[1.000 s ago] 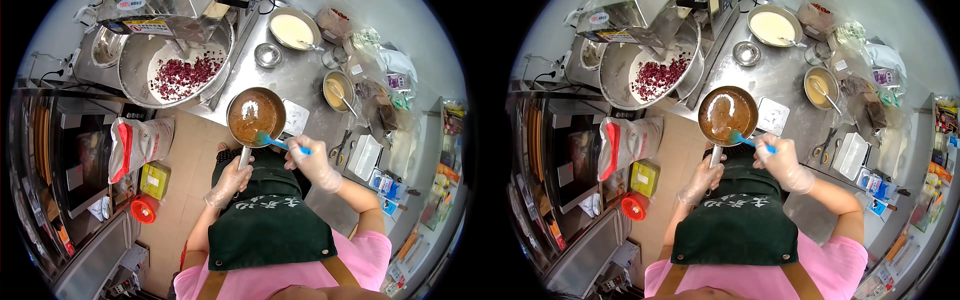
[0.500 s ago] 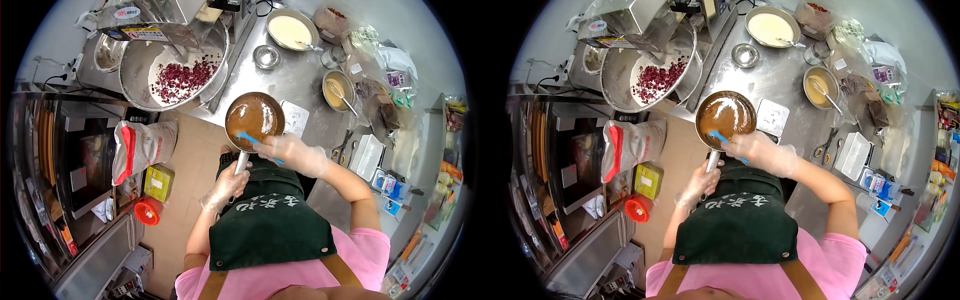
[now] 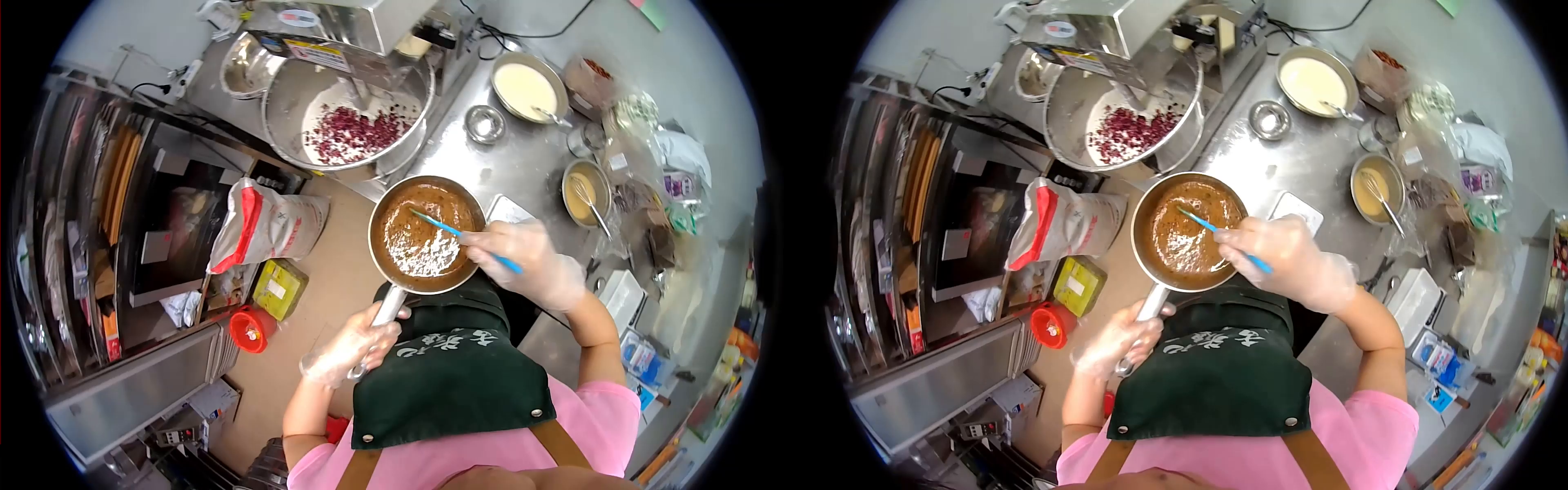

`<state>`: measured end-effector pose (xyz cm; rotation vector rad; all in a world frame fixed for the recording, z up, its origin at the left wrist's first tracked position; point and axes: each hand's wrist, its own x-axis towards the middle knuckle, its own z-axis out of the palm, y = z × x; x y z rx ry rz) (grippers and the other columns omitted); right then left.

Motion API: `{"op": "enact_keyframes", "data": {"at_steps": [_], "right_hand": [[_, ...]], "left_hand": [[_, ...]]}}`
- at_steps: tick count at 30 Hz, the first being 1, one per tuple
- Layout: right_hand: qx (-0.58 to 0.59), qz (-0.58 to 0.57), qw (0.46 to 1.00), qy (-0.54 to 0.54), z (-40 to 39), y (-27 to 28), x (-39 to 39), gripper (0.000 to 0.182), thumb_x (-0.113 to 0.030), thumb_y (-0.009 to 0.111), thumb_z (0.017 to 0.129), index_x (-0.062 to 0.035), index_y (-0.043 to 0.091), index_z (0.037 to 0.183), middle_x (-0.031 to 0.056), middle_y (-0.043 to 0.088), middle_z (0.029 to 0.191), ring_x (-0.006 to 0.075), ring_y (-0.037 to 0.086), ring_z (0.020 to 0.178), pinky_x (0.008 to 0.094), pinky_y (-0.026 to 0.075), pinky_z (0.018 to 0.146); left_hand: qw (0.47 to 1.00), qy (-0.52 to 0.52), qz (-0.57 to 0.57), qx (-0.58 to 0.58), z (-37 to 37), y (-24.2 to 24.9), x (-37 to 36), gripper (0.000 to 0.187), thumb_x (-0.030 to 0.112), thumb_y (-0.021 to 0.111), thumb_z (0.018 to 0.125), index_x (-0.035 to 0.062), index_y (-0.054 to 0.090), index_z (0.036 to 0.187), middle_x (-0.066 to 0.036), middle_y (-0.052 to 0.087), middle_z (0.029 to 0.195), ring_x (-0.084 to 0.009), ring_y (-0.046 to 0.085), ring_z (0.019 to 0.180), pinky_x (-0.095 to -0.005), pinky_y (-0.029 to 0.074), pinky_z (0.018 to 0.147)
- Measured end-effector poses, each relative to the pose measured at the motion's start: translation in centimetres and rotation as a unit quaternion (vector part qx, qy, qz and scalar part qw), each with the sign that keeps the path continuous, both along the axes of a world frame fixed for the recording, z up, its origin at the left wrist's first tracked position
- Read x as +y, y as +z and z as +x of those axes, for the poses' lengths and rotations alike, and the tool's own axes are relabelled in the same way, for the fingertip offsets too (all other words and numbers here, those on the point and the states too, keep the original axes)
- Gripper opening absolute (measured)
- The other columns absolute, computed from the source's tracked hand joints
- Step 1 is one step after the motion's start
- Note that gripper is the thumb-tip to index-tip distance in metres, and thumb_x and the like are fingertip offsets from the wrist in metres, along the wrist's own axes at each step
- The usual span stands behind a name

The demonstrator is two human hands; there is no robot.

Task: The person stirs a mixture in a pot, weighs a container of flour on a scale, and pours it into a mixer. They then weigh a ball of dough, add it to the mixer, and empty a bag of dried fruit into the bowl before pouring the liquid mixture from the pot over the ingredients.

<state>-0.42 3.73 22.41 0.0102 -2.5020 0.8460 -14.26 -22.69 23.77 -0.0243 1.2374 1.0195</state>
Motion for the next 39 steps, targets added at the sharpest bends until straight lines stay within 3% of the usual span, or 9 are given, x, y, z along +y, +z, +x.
{"op": "enact_keyframes", "data": {"at_steps": [6,9,11,14,15,17,20,27,39], "right_hand": [[0.100,-0.026,0.991,0.085,-3.5,4.7,0.9,0.015,-0.008,0.076,0.080,-0.0060,0.072,0.095,0.0039,0.061,0.067,0.0189,0.061,0.052,0.0313,0.048,0.044],[0.140,-0.061,0.982,0.113,-7.4,4.1,0.7,0.013,-0.008,0.075,0.081,-0.0049,0.073,0.093,0.0071,0.063,0.072,0.0238,0.063,0.056,0.0340,0.051,0.050],[0.194,-0.082,0.972,0.099,-10.1,4.0,0.9,0.011,-0.005,0.071,0.083,-0.0028,0.072,0.094,0.0086,0.068,0.080,0.0236,0.067,0.066,0.0329,0.055,0.057],[0.231,-0.088,0.968,0.051,-13.5,2.7,1.3,0.013,-0.006,0.071,0.085,-0.0005,0.072,0.097,0.0113,0.069,0.084,0.0224,0.068,0.073,0.0314,0.055,0.062],[0.165,-0.256,0.952,0.036,-14.1,1.9,0.9,0.015,-0.007,0.071,0.087,0.0001,0.072,0.099,0.0127,0.069,0.085,0.0235,0.068,0.074,0.0298,0.053,0.062],[0.169,-0.289,0.942,0.002,-15.4,0.7,1.1,0.015,-0.008,0.070,0.089,-0.0002,0.073,0.101,0.0105,0.069,0.086,0.0190,0.068,0.071,0.0272,0.051,0.061],[0.115,-0.460,0.880,-0.030,-15.9,0.1,1.0,0.014,-0.009,0.068,0.091,-0.0008,0.073,0.102,0.0071,0.068,0.087,0.0125,0.065,0.067,0.0254,0.051,0.060],[0.172,-0.415,0.891,-0.058,-15.9,-3.0,1.8,0.016,-0.008,0.066,0.093,0.0008,0.071,0.106,0.0062,0.067,0.086,0.0100,0.064,0.065,0.0243,0.051,0.060],[0.166,-0.471,0.862,-0.082,-14.4,-5.5,2.4,0.018,-0.005,0.065,0.094,0.0001,0.072,0.109,0.0049,0.067,0.088,0.0080,0.062,0.068,0.0222,0.050,0.062]], "left_hand": [[0.992,0.055,-0.039,0.103,-1.9,9.0,-1.0,0.035,0.014,0.057,0.096,-0.0013,0.052,0.127,0.006,0.039,0.065,-0.0022,0.034,0.048,-0.0176,0.029,0.041],[0.980,0.103,-0.010,0.168,-3.3,11.0,-0.7,0.032,0.012,0.056,0.096,-0.0030,0.052,0.125,0.006,0.042,0.067,-0.0018,0.035,0.046,-0.0166,0.029,0.039],[0.970,0.101,-0.029,0.221,-5.1,11.1,-0.2,0.030,0.018,0.060,0.097,0.0045,0.055,0.123,0.005,0.042,0.066,-0.0034,0.034,0.046,-0.0195,0.032,0.041],[0.950,0.129,-0.042,0.282,-7.2,11.8,1.6,0.027,0.010,0.054,0.096,-0.0026,0.054,0.119,0.007,0.041,0.066,-0.0014,0.035,0.047,-0.0173,0.028,0.039],[0.945,0.137,-0.047,0.295,-8.0,11.8,2.2,0.026,0.010,0.054,0.095,-0.0021,0.055,0.118,0.007,0.041,0.066,-0.0014,0.035,0.047,-0.0174,0.028,0.039],[0.938,0.122,-0.050,0.319,-10.0,11.4,2.8,0.026,0.012,0.057,0.094,-0.0015,0.055,0.117,0.006,0.044,0.067,-0.0013,0.035,0.047,-0.0179,0.029,0.040],[0.928,0.120,-0.060,0.347,-11.7,11.5,4.1,0.027,0.011,0.058,0.092,-0.0032,0.055,0.115,0.005,0.046,0.068,-0.0016,0.036,0.048,-0.0182,0.030,0.041],[0.927,0.086,-0.063,0.360,-14.8,10.9,5.9,0.028,0.010,0.058,0.092,-0.0055,0.055,0.114,0.003,0.048,0.069,-0.0026,0.038,0.048,-0.0189,0.031,0.041],[0.911,0.039,-0.100,0.397,-14.6,11.4,7.6,0.022,0.013,0.059,0.092,-0.0021,0.057,0.108,0.005,0.048,0.066,-0.0030,0.038,0.048,-0.0201,0.032,0.043]]}}
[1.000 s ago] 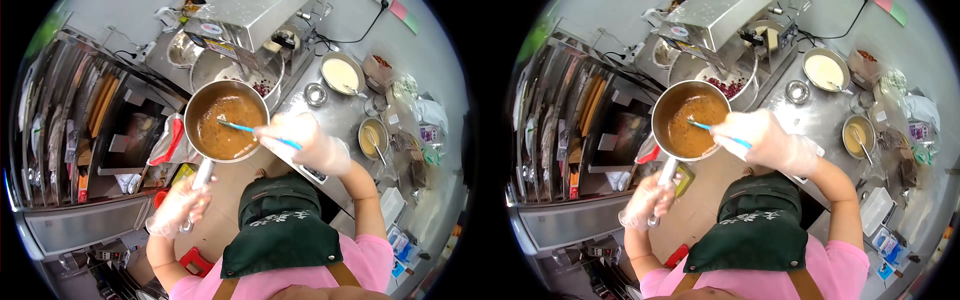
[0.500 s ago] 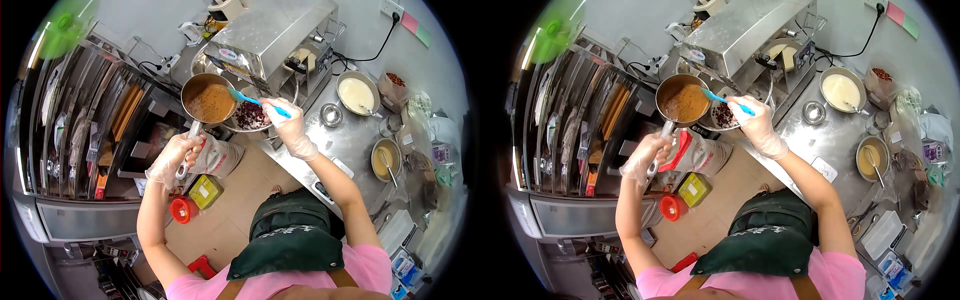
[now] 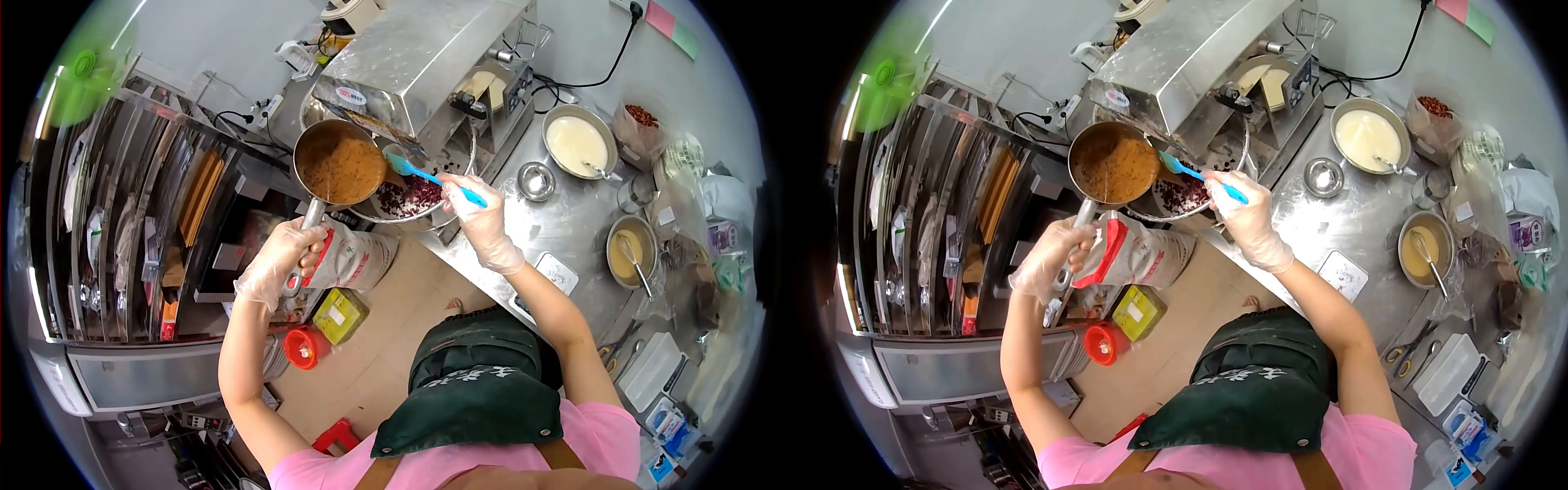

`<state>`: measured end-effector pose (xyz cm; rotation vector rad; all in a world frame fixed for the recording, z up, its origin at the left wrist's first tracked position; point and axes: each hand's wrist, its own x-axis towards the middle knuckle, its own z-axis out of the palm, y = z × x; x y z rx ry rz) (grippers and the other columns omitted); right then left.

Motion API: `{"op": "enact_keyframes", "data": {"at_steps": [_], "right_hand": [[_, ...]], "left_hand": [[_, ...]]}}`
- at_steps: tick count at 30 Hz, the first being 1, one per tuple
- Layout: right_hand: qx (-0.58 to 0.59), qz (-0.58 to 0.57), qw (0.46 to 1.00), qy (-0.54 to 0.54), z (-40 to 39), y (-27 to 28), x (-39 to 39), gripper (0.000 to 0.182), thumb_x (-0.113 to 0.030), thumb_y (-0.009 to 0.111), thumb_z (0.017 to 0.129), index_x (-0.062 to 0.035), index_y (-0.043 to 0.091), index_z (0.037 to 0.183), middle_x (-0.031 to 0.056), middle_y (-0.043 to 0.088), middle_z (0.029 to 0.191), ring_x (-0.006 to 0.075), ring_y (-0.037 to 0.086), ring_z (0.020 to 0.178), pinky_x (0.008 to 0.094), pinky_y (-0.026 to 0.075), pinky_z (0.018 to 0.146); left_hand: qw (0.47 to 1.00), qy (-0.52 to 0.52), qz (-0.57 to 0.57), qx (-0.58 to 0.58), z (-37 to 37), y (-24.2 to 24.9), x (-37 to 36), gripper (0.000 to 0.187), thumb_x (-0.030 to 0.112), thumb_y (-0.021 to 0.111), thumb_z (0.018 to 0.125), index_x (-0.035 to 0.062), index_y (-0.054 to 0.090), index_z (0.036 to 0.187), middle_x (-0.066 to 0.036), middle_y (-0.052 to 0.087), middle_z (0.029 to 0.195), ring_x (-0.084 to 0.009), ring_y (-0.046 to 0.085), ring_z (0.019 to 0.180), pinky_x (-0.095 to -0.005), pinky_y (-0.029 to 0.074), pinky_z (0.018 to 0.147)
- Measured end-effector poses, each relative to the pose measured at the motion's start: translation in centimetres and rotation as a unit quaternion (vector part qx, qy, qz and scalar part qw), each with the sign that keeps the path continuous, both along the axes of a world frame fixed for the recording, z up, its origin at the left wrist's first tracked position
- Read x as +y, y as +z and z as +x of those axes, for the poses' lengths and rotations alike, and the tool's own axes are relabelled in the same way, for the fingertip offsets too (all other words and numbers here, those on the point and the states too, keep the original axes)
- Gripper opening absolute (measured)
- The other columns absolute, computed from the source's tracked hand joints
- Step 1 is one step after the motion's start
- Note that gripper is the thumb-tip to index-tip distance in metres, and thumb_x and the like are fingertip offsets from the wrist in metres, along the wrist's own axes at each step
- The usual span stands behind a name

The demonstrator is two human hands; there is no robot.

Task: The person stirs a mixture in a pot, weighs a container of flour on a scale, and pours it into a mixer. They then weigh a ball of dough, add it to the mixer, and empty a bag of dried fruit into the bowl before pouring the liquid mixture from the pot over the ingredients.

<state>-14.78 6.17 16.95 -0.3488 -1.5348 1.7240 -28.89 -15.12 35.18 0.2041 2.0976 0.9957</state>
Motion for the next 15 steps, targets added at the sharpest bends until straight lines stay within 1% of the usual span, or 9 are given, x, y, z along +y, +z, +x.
{"op": "enact_keyframes", "data": {"at_steps": [8,15], "right_hand": [[0.000,-0.010,1.000,0.005,-0.13,-0.30,-0.18,0.018,-0.006,0.066,0.094,0.0008,0.071,0.109,0.0050,0.067,0.089,0.0081,0.061,0.067,0.0221,0.050,0.061],[-0.004,-0.022,1.000,0.006,-0.01,-0.74,-0.25,0.017,-0.007,0.067,0.094,0.0009,0.072,0.108,0.0053,0.067,0.090,0.0083,0.062,0.066,0.0219,0.049,0.060]], "left_hand": [[0.999,-0.024,-0.033,0.026,-0.35,-0.07,-0.12,0.018,0.014,0.059,0.094,0.0002,0.057,0.105,0.005,0.047,0.065,-0.0040,0.039,0.048,-0.0212,0.034,0.044],[0.999,-0.015,-0.036,0.031,-0.16,-0.43,-0.11,0.017,0.014,0.059,0.096,0.0003,0.056,0.104,0.003,0.049,0.068,-0.0047,0.040,0.049,-0.0224,0.034,0.044]]}}
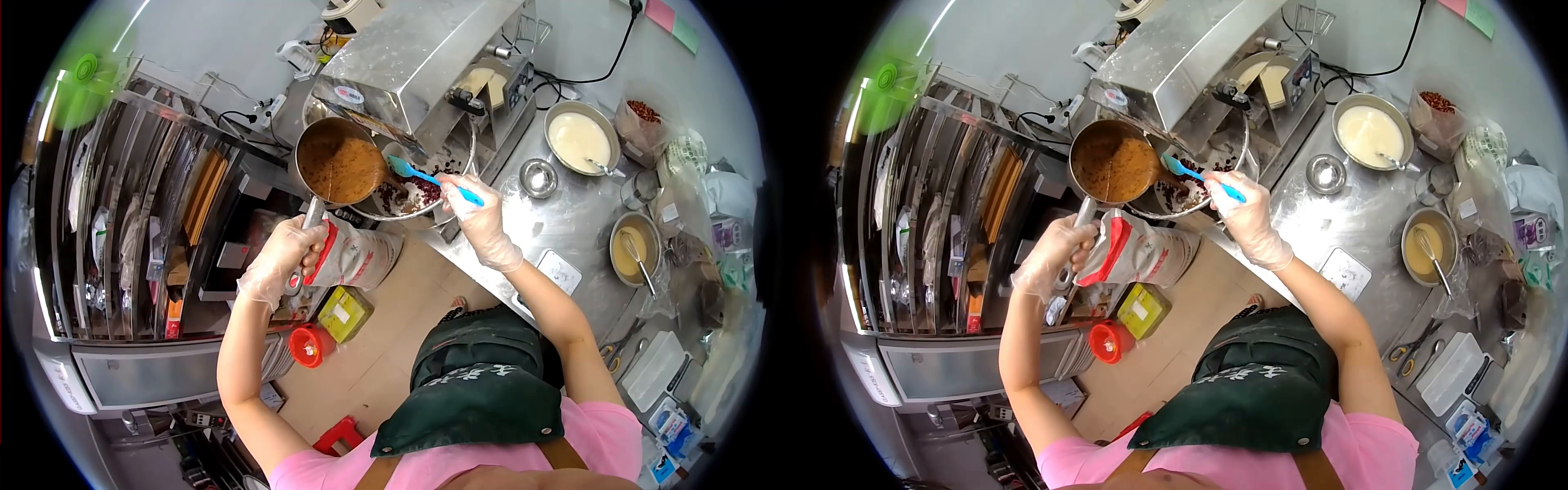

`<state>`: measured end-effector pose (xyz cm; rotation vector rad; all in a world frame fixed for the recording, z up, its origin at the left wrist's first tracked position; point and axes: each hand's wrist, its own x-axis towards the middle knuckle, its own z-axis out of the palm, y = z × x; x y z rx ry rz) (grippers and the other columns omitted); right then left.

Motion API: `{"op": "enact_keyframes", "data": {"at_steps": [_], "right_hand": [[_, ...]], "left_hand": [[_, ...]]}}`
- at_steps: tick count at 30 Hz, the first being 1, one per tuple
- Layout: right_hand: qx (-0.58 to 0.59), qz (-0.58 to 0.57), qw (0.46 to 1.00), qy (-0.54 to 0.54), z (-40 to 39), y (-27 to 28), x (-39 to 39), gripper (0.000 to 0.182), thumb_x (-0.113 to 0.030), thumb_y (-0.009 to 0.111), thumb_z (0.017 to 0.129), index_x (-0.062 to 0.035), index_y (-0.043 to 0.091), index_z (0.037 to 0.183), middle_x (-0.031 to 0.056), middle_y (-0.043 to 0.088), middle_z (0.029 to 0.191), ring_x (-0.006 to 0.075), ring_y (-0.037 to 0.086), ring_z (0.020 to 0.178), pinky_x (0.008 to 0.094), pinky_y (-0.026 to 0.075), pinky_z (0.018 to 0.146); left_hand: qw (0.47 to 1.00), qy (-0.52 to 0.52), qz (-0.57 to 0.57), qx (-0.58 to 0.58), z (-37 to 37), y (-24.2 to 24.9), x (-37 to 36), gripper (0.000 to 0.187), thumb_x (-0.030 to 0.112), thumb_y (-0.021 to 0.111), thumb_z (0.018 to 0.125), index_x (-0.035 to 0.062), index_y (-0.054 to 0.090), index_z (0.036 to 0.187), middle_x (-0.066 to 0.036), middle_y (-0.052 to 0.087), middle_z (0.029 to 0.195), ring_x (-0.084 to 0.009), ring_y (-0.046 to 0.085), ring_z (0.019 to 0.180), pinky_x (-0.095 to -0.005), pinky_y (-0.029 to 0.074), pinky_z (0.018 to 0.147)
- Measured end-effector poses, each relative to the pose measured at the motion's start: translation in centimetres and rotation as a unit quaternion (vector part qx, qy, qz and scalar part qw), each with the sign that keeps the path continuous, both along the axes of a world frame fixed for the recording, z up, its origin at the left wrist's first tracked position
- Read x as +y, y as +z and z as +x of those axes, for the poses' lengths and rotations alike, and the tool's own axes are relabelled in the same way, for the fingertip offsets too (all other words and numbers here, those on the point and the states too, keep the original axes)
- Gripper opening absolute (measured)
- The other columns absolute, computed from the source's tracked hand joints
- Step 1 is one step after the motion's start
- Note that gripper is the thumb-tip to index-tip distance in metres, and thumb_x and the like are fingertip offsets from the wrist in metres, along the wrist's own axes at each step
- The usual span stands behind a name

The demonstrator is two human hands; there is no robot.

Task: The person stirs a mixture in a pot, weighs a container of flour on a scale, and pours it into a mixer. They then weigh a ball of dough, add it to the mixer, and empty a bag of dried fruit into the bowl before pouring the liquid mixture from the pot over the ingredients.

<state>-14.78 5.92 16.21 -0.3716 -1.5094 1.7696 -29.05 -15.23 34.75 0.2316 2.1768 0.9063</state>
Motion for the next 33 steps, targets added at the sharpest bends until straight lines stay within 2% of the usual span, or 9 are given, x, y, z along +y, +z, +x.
{"op": "enact_keyframes", "data": {"at_steps": [11,20,24,27,31,33], "right_hand": [[-0.016,-0.017,1.000,0.001,0.3,0.3,-0.2,0.018,-0.010,0.068,0.094,-0.0004,0.072,0.108,0.0051,0.068,0.090,0.0090,0.062,0.066,0.0232,0.050,0.060],[-0.019,0.006,1.000,0.004,0.4,0.2,-0.4,0.018,-0.010,0.068,0.094,-0.0012,0.072,0.109,0.0056,0.068,0.090,0.0094,0.062,0.066,0.0236,0.050,0.059],[-0.023,0.013,1.000,0.005,0.4,0.0,-0.3,0.019,-0.009,0.068,0.094,-0.0010,0.072,0.110,0.0057,0.068,0.093,0.0090,0.063,0.068,0.0225,0.051,0.060],[-0.024,0.017,1.000,0.007,0.4,-0.2,-0.3,0.019,-0.009,0.068,0.094,-0.0007,0.072,0.110,0.0057,0.068,0.094,0.0088,0.064,0.068,0.0220,0.052,0.061],[-0.020,0.060,0.998,-0.009,0.2,-0.8,-0.1,0.019,-0.009,0.068,0.094,-0.0007,0.072,0.110,0.0056,0.068,0.094,0.0086,0.064,0.069,0.0217,0.052,0.062],[-0.004,0.077,0.997,-0.027,-0.1,-1.0,-0.1,0.017,-0.007,0.069,0.091,0.0002,0.072,0.107,0.0103,0.068,0.089,0.0156,0.065,0.069,0.0265,0.052,0.062]], "left_hand": [[0.999,0.000,-0.021,0.038,1.1,0.2,0.4,0.012,0.014,0.059,0.095,0.0052,0.052,0.092,0.003,0.048,0.067,-0.0055,0.041,0.049,-0.0236,0.034,0.043],[0.995,-0.010,-0.046,0.083,2.6,-0.2,0.5,0.008,0.013,0.055,0.094,0.0060,0.051,0.090,0.003,0.047,0.067,-0.0056,0.041,0.051,-0.0237,0.035,0.046],[0.996,0.001,-0.023,0.090,3.4,-0.9,0.4,0.008,0.013,0.052,0.093,0.0055,0.051,0.090,0.002,0.048,0.067,-0.0065,0.042,0.052,-0.0245,0.035,0.047],[0.991,-0.007,-0.043,0.130,3.8,-1.7,0.2,0.009,0.013,0.052,0.093,0.0041,0.052,0.093,0.002,0.048,0.067,-0.0067,0.043,0.053,-0.0249,0.036,0.047],[0.984,-0.009,-0.060,0.168,3.4,-3.5,-0.6,0.016,0.013,0.054,0.095,-0.0001,0.056,0.104,0.000,0.051,0.069,-0.0075,0.045,0.054,-0.0259,0.039,0.049],[0.978,-0.022,-0.056,0.197,3.2,-4.2,-1.0,0.019,0.012,0.054,0.096,-0.0011,0.056,0.109,-0.001,0.053,0.071,-0.0078,0.046,0.055,-0.0263,0.040,0.049]]}}
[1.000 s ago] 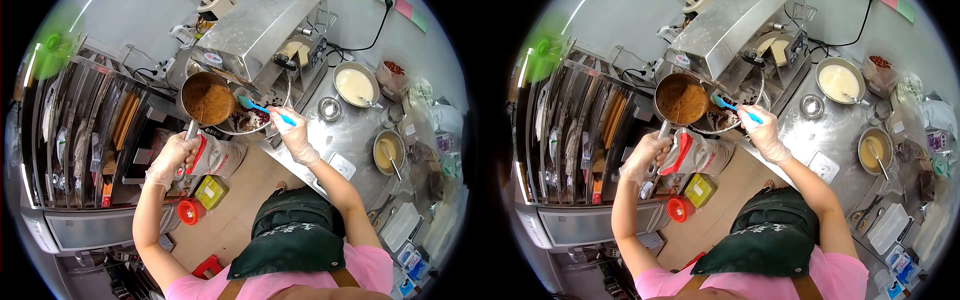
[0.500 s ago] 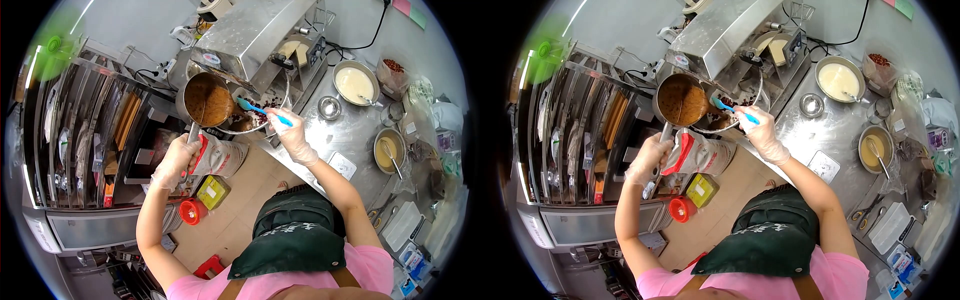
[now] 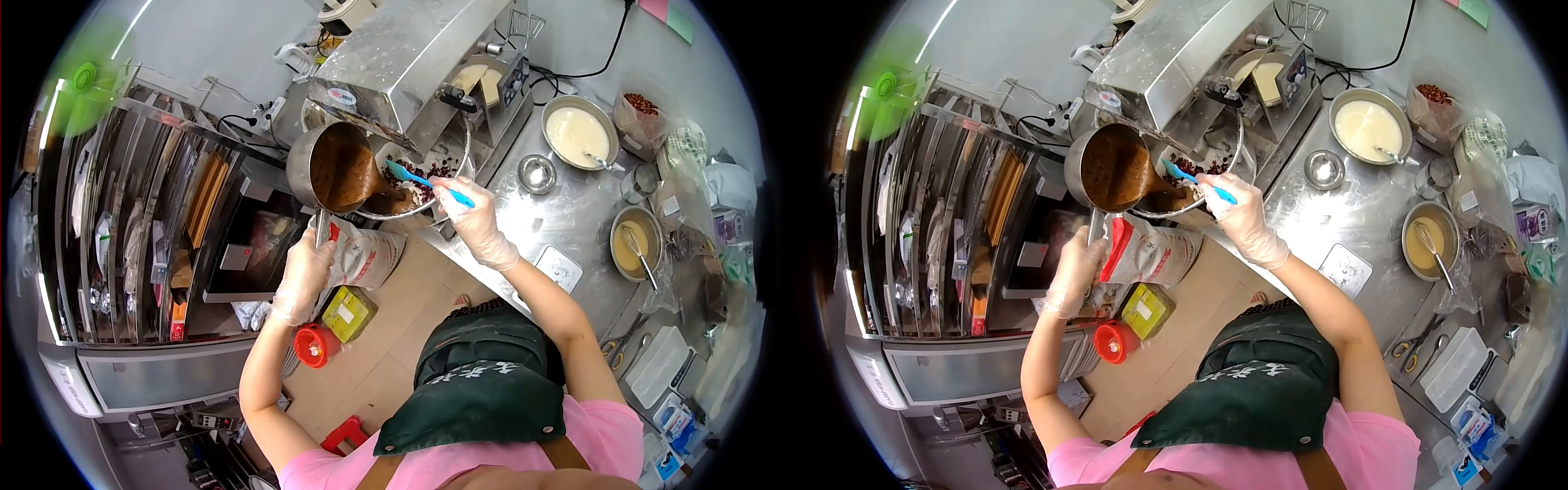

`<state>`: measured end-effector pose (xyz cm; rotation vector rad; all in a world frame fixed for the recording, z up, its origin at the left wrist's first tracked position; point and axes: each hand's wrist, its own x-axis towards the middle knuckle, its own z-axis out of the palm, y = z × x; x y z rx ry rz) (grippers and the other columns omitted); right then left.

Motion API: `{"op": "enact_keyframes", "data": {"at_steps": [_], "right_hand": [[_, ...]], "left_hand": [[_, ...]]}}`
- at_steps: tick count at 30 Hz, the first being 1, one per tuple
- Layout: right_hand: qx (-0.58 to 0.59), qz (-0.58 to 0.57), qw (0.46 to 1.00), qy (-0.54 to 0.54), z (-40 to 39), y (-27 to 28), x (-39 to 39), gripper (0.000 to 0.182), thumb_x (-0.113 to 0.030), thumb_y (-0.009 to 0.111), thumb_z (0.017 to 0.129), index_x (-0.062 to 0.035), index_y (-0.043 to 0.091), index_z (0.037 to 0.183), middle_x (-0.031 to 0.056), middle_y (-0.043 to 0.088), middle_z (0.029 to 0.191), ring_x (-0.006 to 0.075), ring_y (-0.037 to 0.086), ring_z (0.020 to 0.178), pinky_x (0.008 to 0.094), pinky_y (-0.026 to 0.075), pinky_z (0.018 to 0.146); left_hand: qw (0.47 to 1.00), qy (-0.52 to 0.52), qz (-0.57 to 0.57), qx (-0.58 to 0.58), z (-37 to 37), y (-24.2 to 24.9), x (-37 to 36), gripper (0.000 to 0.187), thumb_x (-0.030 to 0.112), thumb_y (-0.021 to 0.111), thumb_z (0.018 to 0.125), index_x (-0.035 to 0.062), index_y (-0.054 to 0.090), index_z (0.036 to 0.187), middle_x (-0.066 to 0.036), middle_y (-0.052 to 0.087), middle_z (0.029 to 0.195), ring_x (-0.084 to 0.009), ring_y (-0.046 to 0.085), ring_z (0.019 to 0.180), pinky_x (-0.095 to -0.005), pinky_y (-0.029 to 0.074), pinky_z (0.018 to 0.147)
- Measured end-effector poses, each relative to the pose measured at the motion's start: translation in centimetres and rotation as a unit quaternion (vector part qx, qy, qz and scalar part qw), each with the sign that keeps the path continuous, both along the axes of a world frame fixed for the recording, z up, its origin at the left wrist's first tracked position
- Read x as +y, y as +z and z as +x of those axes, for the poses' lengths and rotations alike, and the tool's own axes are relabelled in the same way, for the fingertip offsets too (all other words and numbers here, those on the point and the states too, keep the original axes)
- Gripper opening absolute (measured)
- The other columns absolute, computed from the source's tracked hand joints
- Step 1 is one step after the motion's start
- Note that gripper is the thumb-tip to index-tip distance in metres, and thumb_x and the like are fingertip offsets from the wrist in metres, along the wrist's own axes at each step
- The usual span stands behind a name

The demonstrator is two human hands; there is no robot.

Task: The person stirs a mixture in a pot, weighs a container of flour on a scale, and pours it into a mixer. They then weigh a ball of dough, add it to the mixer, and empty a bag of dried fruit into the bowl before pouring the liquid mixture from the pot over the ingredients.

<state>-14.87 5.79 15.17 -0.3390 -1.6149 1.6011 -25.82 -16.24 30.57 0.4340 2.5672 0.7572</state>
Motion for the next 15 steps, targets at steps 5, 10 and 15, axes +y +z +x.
{"op": "enact_keyframes", "data": {"at_steps": [5,10,15], "right_hand": [[0.004,0.114,0.993,-0.034,0.2,0.6,-0.1,0.015,-0.006,0.071,0.089,0.0005,0.072,0.102,0.0134,0.069,0.087,0.0246,0.067,0.070,0.0313,0.053,0.063],[0.014,0.223,0.973,-0.063,0.1,0.1,-0.6,0.015,-0.006,0.073,0.085,-0.0012,0.072,0.100,0.0121,0.067,0.085,0.0297,0.067,0.070,0.0349,0.055,0.061],[-0.004,0.252,0.967,-0.038,0.7,0.1,-0.8,0.019,-0.005,0.072,0.086,-0.0011,0.072,0.104,0.0120,0.067,0.084,0.0258,0.068,0.070,0.0332,0.054,0.061]], "left_hand": [[0.988,-0.078,-0.028,0.130,-1.8,-3.9,-2.5,0.028,0.013,0.055,0.097,-0.0035,0.055,0.120,-0.004,0.059,0.076,-0.0093,0.052,0.061,-0.0281,0.045,0.054],[0.976,-0.092,-0.036,0.192,-2.2,-6.1,-3.1,0.030,0.014,0.059,0.096,-0.0032,0.054,0.120,-0.020,0.067,0.082,-0.0292,0.065,0.069,-0.0385,0.052,0.069],[0.981,-0.050,-0.066,0.174,-1.3,-6.2,-2.2,0.029,0.015,0.058,0.096,-0.0005,0.054,0.120,-0.029,0.067,0.093,-0.0436,0.067,0.091,-0.0428,0.052,0.078]]}}
